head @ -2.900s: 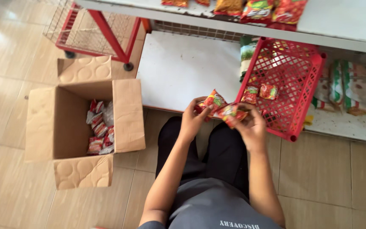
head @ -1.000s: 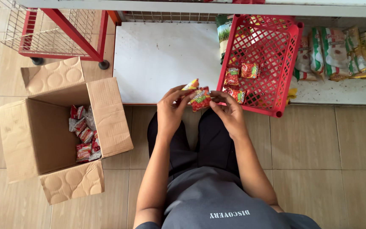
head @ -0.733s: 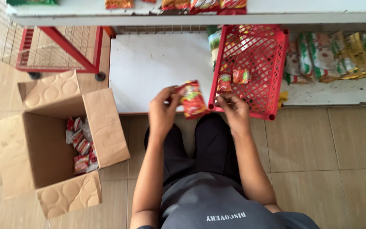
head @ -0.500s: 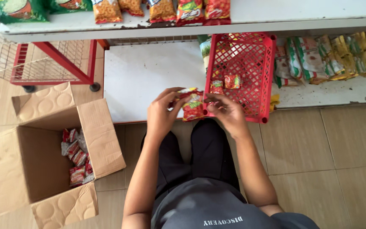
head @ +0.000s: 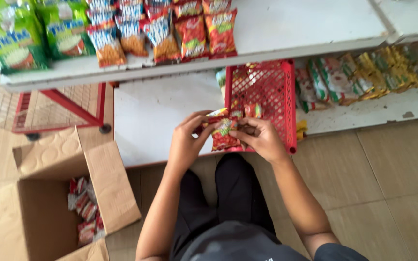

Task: The person sits on the floor and transfers small snack packets from a red basket onto a shelf, arranging them in rows. They then take packets from a cardboard box and place them into the red basket.

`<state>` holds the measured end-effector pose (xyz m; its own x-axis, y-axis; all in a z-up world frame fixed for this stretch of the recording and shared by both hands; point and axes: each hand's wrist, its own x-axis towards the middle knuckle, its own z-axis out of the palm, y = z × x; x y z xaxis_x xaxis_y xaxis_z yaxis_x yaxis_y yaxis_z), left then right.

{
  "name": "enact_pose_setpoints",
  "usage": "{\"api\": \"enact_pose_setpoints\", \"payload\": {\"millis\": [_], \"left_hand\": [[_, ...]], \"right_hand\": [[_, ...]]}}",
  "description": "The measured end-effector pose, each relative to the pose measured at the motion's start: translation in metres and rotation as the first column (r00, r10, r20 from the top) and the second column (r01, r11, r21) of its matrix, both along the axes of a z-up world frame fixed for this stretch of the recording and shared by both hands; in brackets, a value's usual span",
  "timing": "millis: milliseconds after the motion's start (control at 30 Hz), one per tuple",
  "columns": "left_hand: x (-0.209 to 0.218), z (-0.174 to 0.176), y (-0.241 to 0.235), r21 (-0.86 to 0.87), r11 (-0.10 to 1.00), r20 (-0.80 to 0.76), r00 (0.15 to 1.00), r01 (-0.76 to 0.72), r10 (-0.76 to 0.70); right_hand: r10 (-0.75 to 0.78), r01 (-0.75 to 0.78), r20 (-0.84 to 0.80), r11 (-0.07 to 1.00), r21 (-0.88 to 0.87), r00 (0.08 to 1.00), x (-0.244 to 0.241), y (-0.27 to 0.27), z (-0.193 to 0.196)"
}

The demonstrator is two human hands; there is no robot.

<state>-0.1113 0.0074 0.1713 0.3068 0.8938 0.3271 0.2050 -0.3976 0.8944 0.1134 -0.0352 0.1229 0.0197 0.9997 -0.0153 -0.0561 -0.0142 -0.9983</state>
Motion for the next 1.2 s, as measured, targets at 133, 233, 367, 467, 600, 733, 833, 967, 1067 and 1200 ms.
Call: {"api": "enact_pose_setpoints", "payload": {"millis": [133,233,367,467,600,733,833,967,1067,1200], "left_hand": [[0.003,0.031,0.009,0.068,0.997,0.069,0.996,0.044,-0.048],[0.004,0.053,0.018,0.147,0.989,0.117,0.992,0.029,-0.047],[0.016,0.068,0.031,0.127,0.991,0.08,0.996,-0.041,0.031],[0.026,0.064,0.039,0.053,0.998,0.118,0.993,-0.032,0.026],[0.035,0.049,0.046,-0.062,0.996,0.144,0.987,-0.058,0.067],[0.035,0.034,0.049,-0.155,0.984,0.135,0.985,-0.087,0.108],[0.033,0.028,0.05,-0.151,0.986,0.19,0.977,-0.066,0.095],[0.036,0.025,0.051,-0.148,0.987,0.205,0.975,-0.059,0.089],[0.037,0.025,0.048,-0.139,0.99,0.217,0.974,-0.039,0.069],[0.033,0.029,0.044,-0.159,0.987,0.246,0.967,-0.03,0.069]], "right_hand": [[-0.125,0.121,0.039,0.988,0.095,0.991,0.03,0.009,0.044],[-0.293,0.293,-0.047,0.907,0.303,0.955,0.07,0.042,0.083],[-0.328,0.25,0.082,0.839,0.482,0.941,0.12,0.147,0.125],[-0.269,0.199,0.111,0.884,0.424,0.957,0.137,0.24,0.124],[-0.286,0.208,0.216,0.923,0.323,0.933,0.143,0.321,0.095],[-0.275,0.18,0.351,0.943,0.28,0.895,0.137,0.357,0.075],[-0.308,0.192,0.399,0.933,0.305,0.864,0.132,0.36,0.068],[-0.439,0.218,0.43,0.854,0.473,0.789,0.131,0.346,0.078],[-0.536,0.261,0.348,0.761,0.594,0.769,0.122,0.318,0.095],[-0.319,0.173,0.179,0.815,0.552,0.931,0.098,0.243,0.12]]}}
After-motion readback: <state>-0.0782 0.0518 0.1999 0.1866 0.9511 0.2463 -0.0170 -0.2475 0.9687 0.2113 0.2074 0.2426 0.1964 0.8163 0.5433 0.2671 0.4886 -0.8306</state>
